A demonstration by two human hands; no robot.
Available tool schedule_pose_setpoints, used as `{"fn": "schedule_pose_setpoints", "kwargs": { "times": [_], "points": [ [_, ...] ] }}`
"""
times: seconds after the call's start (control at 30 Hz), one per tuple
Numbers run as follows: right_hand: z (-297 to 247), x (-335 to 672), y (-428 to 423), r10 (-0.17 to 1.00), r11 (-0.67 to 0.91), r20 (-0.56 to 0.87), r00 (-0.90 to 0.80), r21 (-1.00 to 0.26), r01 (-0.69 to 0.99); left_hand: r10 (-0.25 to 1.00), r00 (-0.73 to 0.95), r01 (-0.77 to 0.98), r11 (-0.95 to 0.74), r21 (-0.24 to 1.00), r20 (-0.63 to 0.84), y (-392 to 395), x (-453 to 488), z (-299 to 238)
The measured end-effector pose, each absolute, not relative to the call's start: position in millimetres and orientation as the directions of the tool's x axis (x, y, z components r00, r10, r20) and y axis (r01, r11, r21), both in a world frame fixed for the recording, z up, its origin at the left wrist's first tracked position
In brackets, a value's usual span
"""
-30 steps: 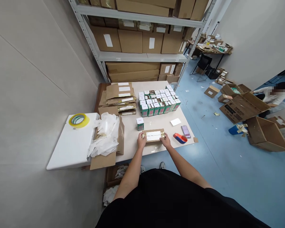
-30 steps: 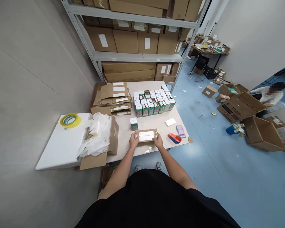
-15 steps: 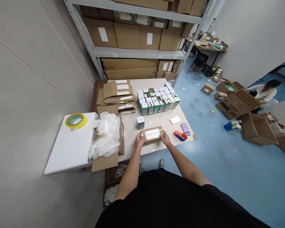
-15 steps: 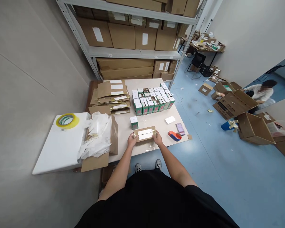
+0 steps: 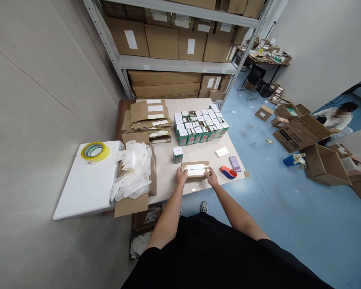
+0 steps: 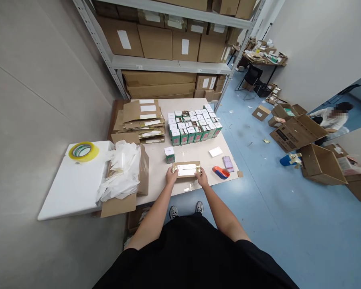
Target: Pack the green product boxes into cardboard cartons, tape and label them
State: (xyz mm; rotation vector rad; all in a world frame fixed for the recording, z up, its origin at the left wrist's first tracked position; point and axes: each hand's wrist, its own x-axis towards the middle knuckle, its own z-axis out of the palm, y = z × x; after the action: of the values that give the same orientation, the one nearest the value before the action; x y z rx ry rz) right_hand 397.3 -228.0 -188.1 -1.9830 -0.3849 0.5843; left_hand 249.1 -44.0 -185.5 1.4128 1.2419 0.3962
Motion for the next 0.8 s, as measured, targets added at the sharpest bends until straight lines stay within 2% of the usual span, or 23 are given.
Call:
{"fn": "schedule_pose_setpoints", "kwargs": {
  "times": [0.17, 0.4, 0.47, 0.7, 0.8],
  "points": [
    [-187, 396, -231, 0.522, -0.458, -0.218, 0.824, -0.887, 0.055, 0.831, 0.387, 0.416, 0.229, 0.880, -0.399, -43, 251, -194],
    [-194, 377, -206, 0.586, -0.603, -0.348, 0.732, -0.791, 0.106, 0.867, 0.200, 0.457, 0.330, 0.826, -0.457, -53, 211, -219],
    [-201, 373, -205, 0.590, -0.616, -0.359, 0.723, -0.779, 0.115, 0.884, 0.184, 0.436, 0.319, 0.842, -0.430, -60, 205, -222],
    [-207, 412, -224, 0.526, -0.677, -0.376, 0.763, -0.728, 0.108, 0.855, 0.203, 0.456, 0.348, 0.819, -0.477, -79, 257, -208],
    [-203, 438, -230, 0.566, -0.682, -0.403, 0.720, -0.719, 0.133, 0.876, 0.145, 0.535, 0.322, 0.781, -0.460, -79, 276, -206]
  ]
}}
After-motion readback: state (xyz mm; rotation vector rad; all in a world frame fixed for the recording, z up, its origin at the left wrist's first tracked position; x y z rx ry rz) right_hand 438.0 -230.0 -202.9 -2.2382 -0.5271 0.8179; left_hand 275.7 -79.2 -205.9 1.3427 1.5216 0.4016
